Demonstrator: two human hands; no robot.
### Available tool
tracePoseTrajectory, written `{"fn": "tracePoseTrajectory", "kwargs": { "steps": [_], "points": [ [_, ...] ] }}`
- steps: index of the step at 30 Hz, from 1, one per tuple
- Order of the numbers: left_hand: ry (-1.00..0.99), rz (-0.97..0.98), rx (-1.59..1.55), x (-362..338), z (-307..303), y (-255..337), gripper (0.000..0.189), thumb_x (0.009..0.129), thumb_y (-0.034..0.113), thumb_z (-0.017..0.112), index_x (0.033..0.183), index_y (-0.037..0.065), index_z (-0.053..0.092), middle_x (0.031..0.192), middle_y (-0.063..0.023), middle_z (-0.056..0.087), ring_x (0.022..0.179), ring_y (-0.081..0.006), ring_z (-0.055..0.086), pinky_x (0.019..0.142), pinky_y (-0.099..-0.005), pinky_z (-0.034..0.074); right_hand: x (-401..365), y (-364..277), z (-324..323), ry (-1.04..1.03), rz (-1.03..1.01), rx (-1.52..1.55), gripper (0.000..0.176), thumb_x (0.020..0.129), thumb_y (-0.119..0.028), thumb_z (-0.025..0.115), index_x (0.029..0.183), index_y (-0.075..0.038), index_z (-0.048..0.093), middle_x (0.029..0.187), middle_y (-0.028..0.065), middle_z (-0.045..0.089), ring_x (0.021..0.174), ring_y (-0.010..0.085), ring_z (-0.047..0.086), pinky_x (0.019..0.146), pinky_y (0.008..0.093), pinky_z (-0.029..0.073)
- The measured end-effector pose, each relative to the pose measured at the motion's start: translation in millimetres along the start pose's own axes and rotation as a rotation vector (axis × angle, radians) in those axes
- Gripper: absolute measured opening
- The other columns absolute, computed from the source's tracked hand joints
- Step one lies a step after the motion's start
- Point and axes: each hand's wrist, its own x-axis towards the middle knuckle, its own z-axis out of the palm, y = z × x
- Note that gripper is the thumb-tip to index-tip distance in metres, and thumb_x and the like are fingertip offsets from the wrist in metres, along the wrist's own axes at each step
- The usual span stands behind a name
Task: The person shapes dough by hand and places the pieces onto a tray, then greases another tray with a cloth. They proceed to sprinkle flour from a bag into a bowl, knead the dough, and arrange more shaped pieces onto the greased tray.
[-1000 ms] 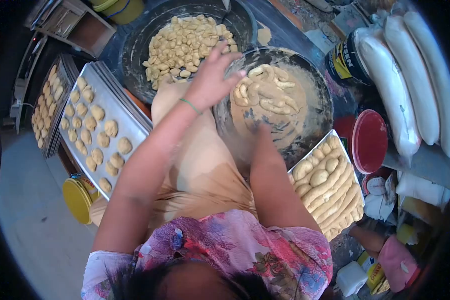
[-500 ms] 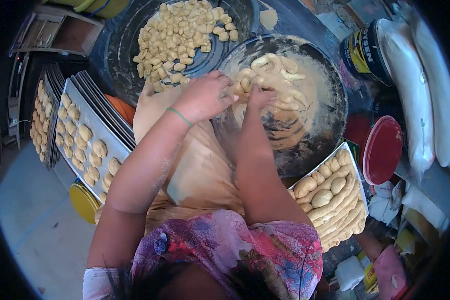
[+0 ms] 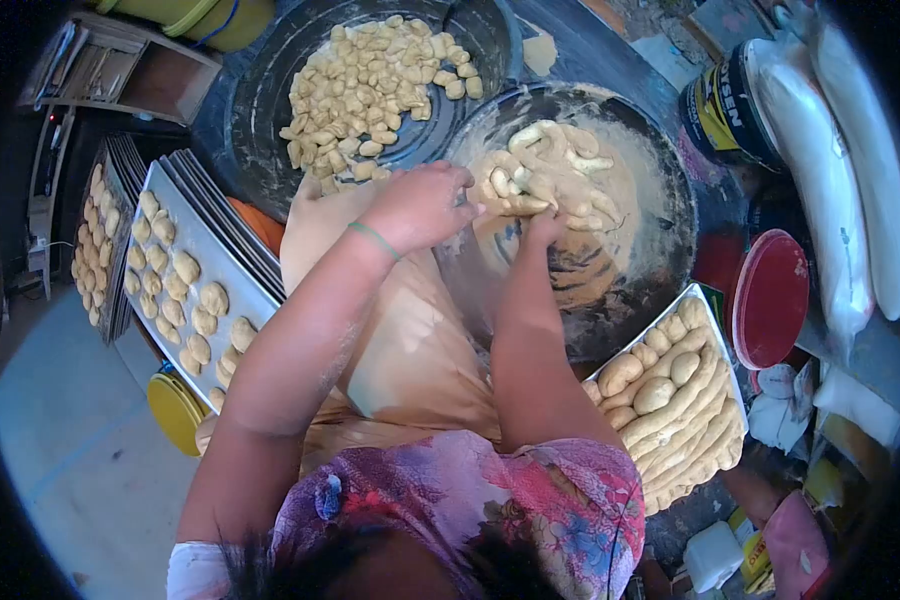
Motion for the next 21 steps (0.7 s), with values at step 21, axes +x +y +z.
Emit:
{"fn": "tracePoseTrajectory", "kwargs": {
  "steps": [21],
  "points": [
    [-0.029, 0.017, -0.037, -17.5, 6.1, -3.0, 0.047, 0.085, 0.039, 0.057, 0.115, 0.002, 0.06, 0.113, -0.0183, 0.062, 0.106, -0.0323, 0.058, 0.091, -0.0393, 0.045, -160.6, -316.8, -95.8, -1.34, -0.268, 0.652, 0.037, 0.08, -0.03, 0.065, 0.093, -0.007, 0.038, 0.08, 0.0169, 0.058, 0.042, 0.0153, 0.051, 0.045, 0.0277, 0.046]
  ]
}}
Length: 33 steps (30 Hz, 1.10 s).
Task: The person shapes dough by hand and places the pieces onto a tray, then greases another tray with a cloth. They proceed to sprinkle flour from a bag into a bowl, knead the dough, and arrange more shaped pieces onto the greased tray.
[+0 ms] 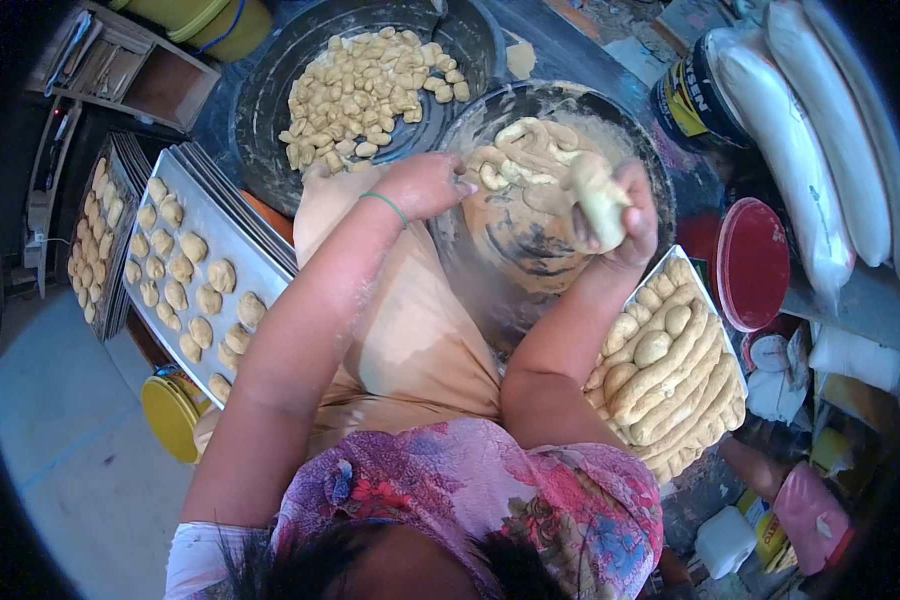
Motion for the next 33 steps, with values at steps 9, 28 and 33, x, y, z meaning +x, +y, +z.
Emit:
{"fn": "tracePoseTrajectory", "kwargs": {
  "steps": [9, 28, 33],
  "points": [
    [0.009, 0.008, 0.008, -6.8, -1.9, -4.7, 0.047, 0.084, 0.04, 0.058, 0.114, 0.003, 0.06, 0.112, -0.0172, 0.062, 0.105, -0.032, 0.059, 0.09, -0.0398, 0.045, -20.7, 158.0, -104.2, 0.147, 0.871, -1.393, 0.045, 0.081, -0.034, 0.067, 0.11, 0.0, 0.057, 0.102, 0.0176, 0.063, 0.097, 0.0257, 0.059, 0.084, 0.0346, 0.046],
    [-0.053, 0.059, -0.03, 12.6, -8.3, -13.3, 0.047, 0.085, 0.038, 0.056, 0.113, 0.0, 0.058, 0.112, -0.0195, 0.061, 0.105, -0.0343, 0.057, 0.09, -0.0412, 0.045, -90.8, 318.7, -222.6, -0.562, 1.308, -1.201, 0.046, 0.076, -0.014, 0.066, 0.117, 0.001, 0.053, 0.116, 0.0159, 0.059, 0.103, 0.0246, 0.059, 0.086, 0.0344, 0.048],
    [-0.128, 0.075, -0.024, 4.8, -7.1, -7.2, 0.05, 0.085, 0.041, 0.056, 0.115, 0.001, 0.057, 0.114, -0.0194, 0.06, 0.107, -0.0346, 0.056, 0.09, -0.0414, 0.045, -103.3, 258.9, -254.3, 0.209, 1.312, -0.392, 0.046, 0.071, -0.017, 0.069, 0.113, -0.001, 0.059, 0.108, 0.0139, 0.063, 0.098, 0.0247, 0.058, 0.084, 0.0367, 0.046]
  ]
}}
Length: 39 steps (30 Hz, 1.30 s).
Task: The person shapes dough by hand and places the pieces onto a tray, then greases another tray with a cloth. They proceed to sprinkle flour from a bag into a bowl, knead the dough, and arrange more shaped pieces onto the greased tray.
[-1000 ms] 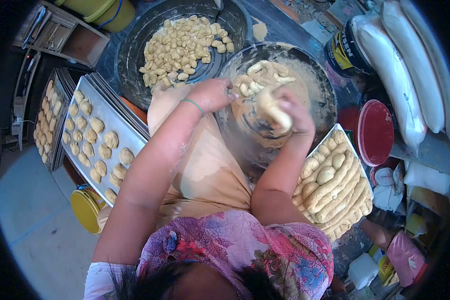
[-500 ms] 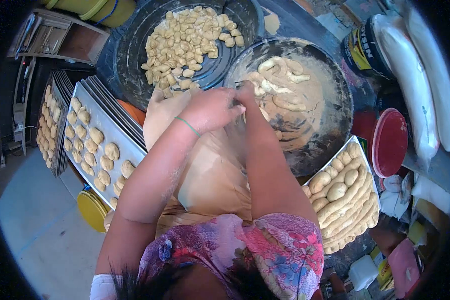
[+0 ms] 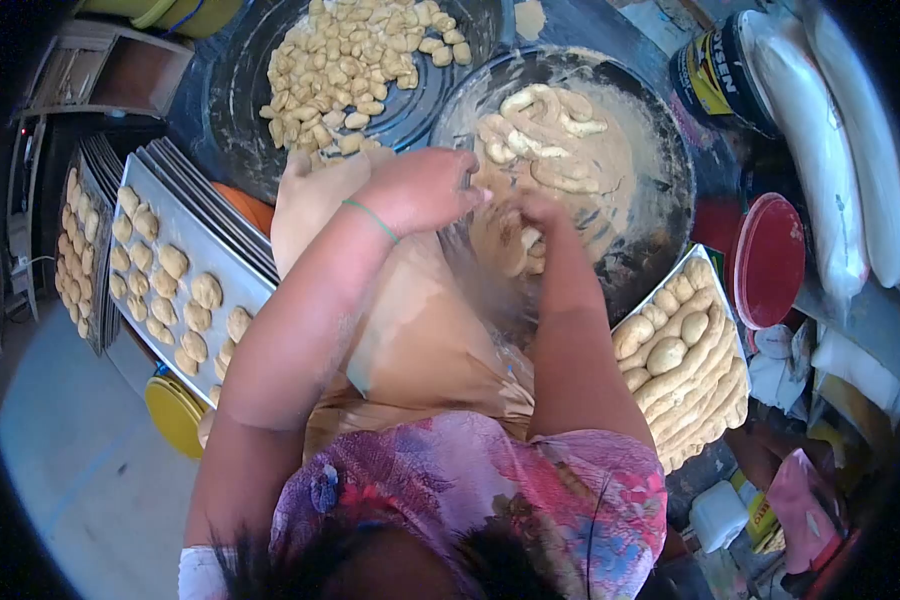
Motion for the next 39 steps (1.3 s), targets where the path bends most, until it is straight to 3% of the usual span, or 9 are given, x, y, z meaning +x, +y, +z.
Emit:
{"fn": "tracePoseTrajectory", "kwargs": {
  "steps": [5, 8, 12, 15, 19, 25, 31, 35, 39],
  "points": [
    [-0.024, 0.003, -0.007, -0.9, 1.5, 2.1, 0.051, 0.086, 0.042, 0.056, 0.117, 0.001, 0.057, 0.115, -0.0195, 0.06, 0.108, -0.0344, 0.056, 0.091, -0.0409, 0.045, -82.4, -48.9, 11.9, -0.162, 0.235, -1.186, 0.042, 0.074, -0.021, 0.066, 0.112, -0.003, 0.063, 0.103, 0.0112, 0.067, 0.097, 0.0266, 0.062, 0.081, 0.0381, 0.049],
    [-0.031, 0.021, -0.007, -4.7, 2.7, 2.1, 0.052, 0.085, 0.042, 0.056, 0.118, 0.002, 0.056, 0.113, -0.0193, 0.061, 0.107, -0.034, 0.057, 0.091, -0.0406, 0.044, -58.1, -5.9, -46.1, 0.334, 0.269, -1.456, 0.053, 0.077, -0.037, 0.064, 0.117, -0.004, 0.06, 0.116, 0.0134, 0.062, 0.104, 0.0307, 0.059, 0.086, 0.0405, 0.046],
    [-0.015, 0.015, -0.063, -6.4, 6.7, -5.1, 0.05, 0.085, 0.04, 0.058, 0.118, 0.002, 0.057, 0.112, -0.0192, 0.062, 0.106, -0.0341, 0.057, 0.09, -0.04, 0.044, -9.8, 69.5, -54.6, 0.941, 0.015, -0.46, 0.047, 0.074, -0.032, 0.067, 0.108, 0.0, 0.064, 0.106, 0.0203, 0.064, 0.1, 0.0319, 0.06, 0.087, 0.0424, 0.046],
    [0.037, 0.032, -0.068, -8.1, 6.5, -7.0, 0.048, 0.084, 0.039, 0.059, 0.116, 0.003, 0.059, 0.11, -0.0197, 0.062, 0.104, -0.0339, 0.058, 0.088, -0.0397, 0.045, 7.2, 46.7, 83.7, 1.204, 0.022, -0.636, 0.064, 0.071, -0.032, 0.069, 0.122, 0.002, 0.05, 0.115, 0.0208, 0.058, 0.108, 0.0361, 0.055, 0.093, 0.0426, 0.043],
    [0.015, 0.047, -0.059, -1.7, 11.2, -11.8, 0.046, 0.083, 0.039, 0.06, 0.111, 0.003, 0.061, 0.105, -0.0202, 0.064, 0.098, -0.0342, 0.06, 0.084, -0.0397, 0.046, -10.9, -16.8, 123.3, 0.897, -0.516, -0.776, 0.05, 0.073, -0.02, 0.068, 0.117, -0.007, 0.049, 0.111, 0.0162, 0.057, 0.105, 0.0304, 0.054, 0.087, 0.0406, 0.046],
    [0.035, -0.036, -0.025, 0.2, 8.7, -15.3, 0.054, 0.084, 0.051, 0.056, 0.102, 0.001, 0.065, 0.098, -0.0208, 0.065, 0.09, -0.0339, 0.062, 0.08, -0.0397, 0.047, -101.0, -107.2, 130.3, 0.105, -0.758, 0.626, 0.031, 0.078, -0.012, 0.063, 0.106, -0.008, 0.051, 0.092, 0.0076, 0.055, 0.077, 0.0182, 0.059, 0.064, 0.0325, 0.051],
    [-0.044, 0.276, -0.478, -16.1, 20.1, 25.3, 0.068, 0.08, 0.07, 0.05, 0.098, 0.006, 0.064, 0.101, -0.0129, 0.064, 0.098, -0.0223, 0.06, 0.08, -0.0392, 0.046, -247.9, -200.2, 181.0, 0.216, -0.952, 0.211, 0.027, 0.084, -0.018, 0.062, 0.106, -0.007, 0.05, 0.085, 0.0048, 0.055, 0.063, 0.0139, 0.056, 0.048, 0.0244, 0.047],
    [0.123, 0.488, -1.608, -35.8, 12.7, 81.6, 0.038, 0.093, 0.04, 0.051, 0.106, 0.004, 0.055, 0.099, -0.0073, 0.059, 0.092, -0.0184, 0.059, 0.078, -0.0343, 0.049, -313.4, -225.1, 214.0, 0.348, -1.272, 0.109, 0.025, 0.087, -0.016, 0.06, 0.107, -0.006, 0.05, 0.096, 0.0065, 0.054, 0.08, 0.0139, 0.057, 0.067, 0.0257, 0.049],
    [0.448, 0.591, -1.785, -63.9, -34.3, 135.2, 0.016, 0.092, 0.017, 0.049, 0.094, 0.002, 0.054, 0.079, -0.0066, 0.058, 0.073, -0.0181, 0.06, 0.068, -0.0318, 0.052, -316.8, -239.3, 261.2, 0.888, -1.873, -0.167, 0.036, 0.091, -0.015, 0.056, 0.119, -0.001, 0.038, 0.114, 0.0129, 0.05, 0.107, 0.0191, 0.049, 0.095, 0.0341, 0.039]
  ]
}}
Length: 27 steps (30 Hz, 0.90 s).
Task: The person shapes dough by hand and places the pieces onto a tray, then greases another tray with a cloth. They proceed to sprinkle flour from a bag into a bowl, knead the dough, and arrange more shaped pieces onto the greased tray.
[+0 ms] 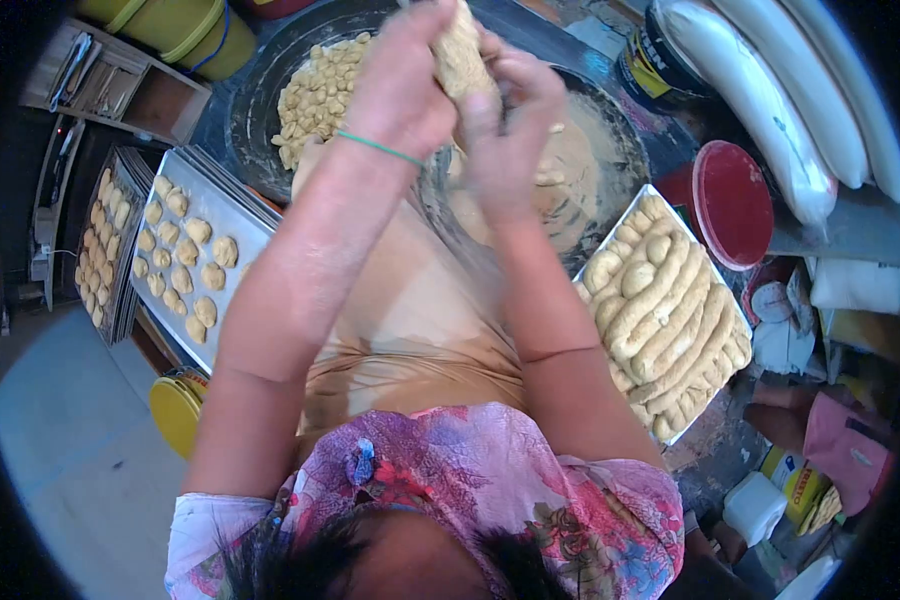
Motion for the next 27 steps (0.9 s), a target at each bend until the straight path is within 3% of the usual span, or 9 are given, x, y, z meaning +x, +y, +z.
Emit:
{"fn": "tracePoseTrajectory", "kwargs": {
  "steps": [3, 6, 10, 13, 20, 23, 25, 26, 27],
  "points": [
    [-0.088, 0.009, -0.101, -6.7, 42.6, 37.4, 0.021, 0.094, 0.025, 0.049, 0.092, 0.005, 0.049, 0.079, -0.0068, 0.051, 0.062, -0.015, 0.051, 0.053, -0.0294, 0.049, -11.3, 15.2, 19.8, -0.039, -0.281, -0.154, 0.051, 0.088, -0.016, 0.06, 0.128, -0.001, 0.033, 0.121, 0.0192, 0.05, 0.107, 0.0233, 0.053, 0.089, 0.0347, 0.043],
    [-0.254, 0.085, -0.158, -28.2, 79.2, 93.5, 0.024, 0.099, 0.026, 0.04, 0.092, 0.004, 0.046, 0.076, -0.0061, 0.048, 0.059, -0.0119, 0.047, 0.051, -0.0228, 0.046, -86.6, 68.5, 12.3, -0.325, 0.364, -0.152, 0.05, 0.085, -0.022, 0.063, 0.128, -0.004, 0.043, 0.105, 0.0218, 0.062, 0.098, 0.0312, 0.061, 0.084, 0.0369, 0.046],
    [-0.352, 0.365, -0.041, -20.8, 74.4, 158.2, 0.023, 0.099, 0.026, 0.042, 0.091, 0.005, 0.045, 0.071, -0.0035, 0.048, 0.053, -0.0098, 0.047, 0.047, -0.0189, 0.045, -186.2, 173.3, -37.0, -0.878, 0.676, -0.35, 0.032, 0.077, -0.022, 0.069, 0.098, 0.001, 0.062, 0.087, 0.0095, 0.066, 0.085, 0.0222, 0.062, 0.078, 0.0345, 0.048],
    [-0.15, 0.421, 0.183, -25.1, 50.2, 151.3, 0.024, 0.094, 0.028, 0.052, 0.099, 0.005, 0.047, 0.072, -0.0055, 0.053, 0.053, -0.0091, 0.051, 0.044, -0.0189, 0.048, -152.7, 155.2, -36.8, -0.617, 1.164, 0.025, 0.027, 0.075, -0.019, 0.069, 0.096, -0.002, 0.063, 0.084, 0.008, 0.065, 0.075, 0.0192, 0.062, 0.069, 0.032, 0.048],
    [-0.491, -0.59, 1.101, -40.6, -56.2, 49.7, 0.025, 0.08, 0.02, 0.063, 0.097, 0.001, 0.065, 0.087, -0.0076, 0.065, 0.072, -0.009, 0.06, 0.061, -0.0211, 0.047, 13.4, 10.1, -41.7, -0.693, 0.947, 0.515, 0.048, 0.078, -0.028, 0.072, 0.112, 0.0, 0.052, 0.079, 0.0031, 0.058, 0.055, 0.0087, 0.052, 0.054, 0.0214, 0.045],
    [-0.547, -0.684, 0.97, -51.7, -47.7, 35.5, 0.042, 0.075, 0.015, 0.065, 0.114, -0.001, 0.058, 0.102, -0.0119, 0.063, 0.087, -0.0122, 0.061, 0.074, -0.0217, 0.048, 39.6, -49.6, -54.0, -0.81, 0.839, 0.515, 0.057, 0.075, -0.03, 0.076, 0.117, -0.001, 0.05, 0.083, 0.0031, 0.058, 0.06, 0.0079, 0.054, 0.055, 0.0222, 0.046],
    [-0.539, -0.32, 0.744, -54.1, -24.6, 42.5, 0.064, 0.071, 0.01, 0.065, 0.13, -0.002, 0.043, 0.118, -0.0157, 0.057, 0.1, -0.0186, 0.059, 0.084, -0.025, 0.047, 29.5, -58.9, -61.1, -0.769, 0.748, 0.368, 0.061, 0.074, -0.03, 0.077, 0.12, -0.002, 0.048, 0.085, 0.0029, 0.058, 0.065, 0.0083, 0.055, 0.057, 0.0219, 0.047],
    [-0.343, -0.144, 0.305, -64.2, 7.6, 42.9, 0.044, 0.071, 0.002, 0.057, 0.115, -0.004, 0.054, 0.103, -0.0111, 0.061, 0.08, -0.0156, 0.06, 0.064, -0.0246, 0.05, 23.1, -63.1, -65.3, -0.738, 0.707, 0.29, 0.063, 0.074, -0.03, 0.078, 0.121, -0.002, 0.048, 0.086, 0.0028, 0.058, 0.067, 0.0085, 0.056, 0.057, 0.0217, 0.047],
    [-0.535, -0.164, 0.315, -56.8, 12.6, 63.5, 0.043, 0.069, -0.001, 0.057, 0.111, -0.005, 0.056, 0.101, -0.0118, 0.062, 0.083, -0.0184, 0.062, 0.07, -0.0287, 0.052, 12.9, -60.7, -70.3, -0.733, 0.796, 0.241, 0.059, 0.072, -0.027, 0.079, 0.118, -0.002, 0.051, 0.089, 0.0061, 0.059, 0.082, 0.0103, 0.056, 0.061, 0.0228, 0.047]
  ]
}}
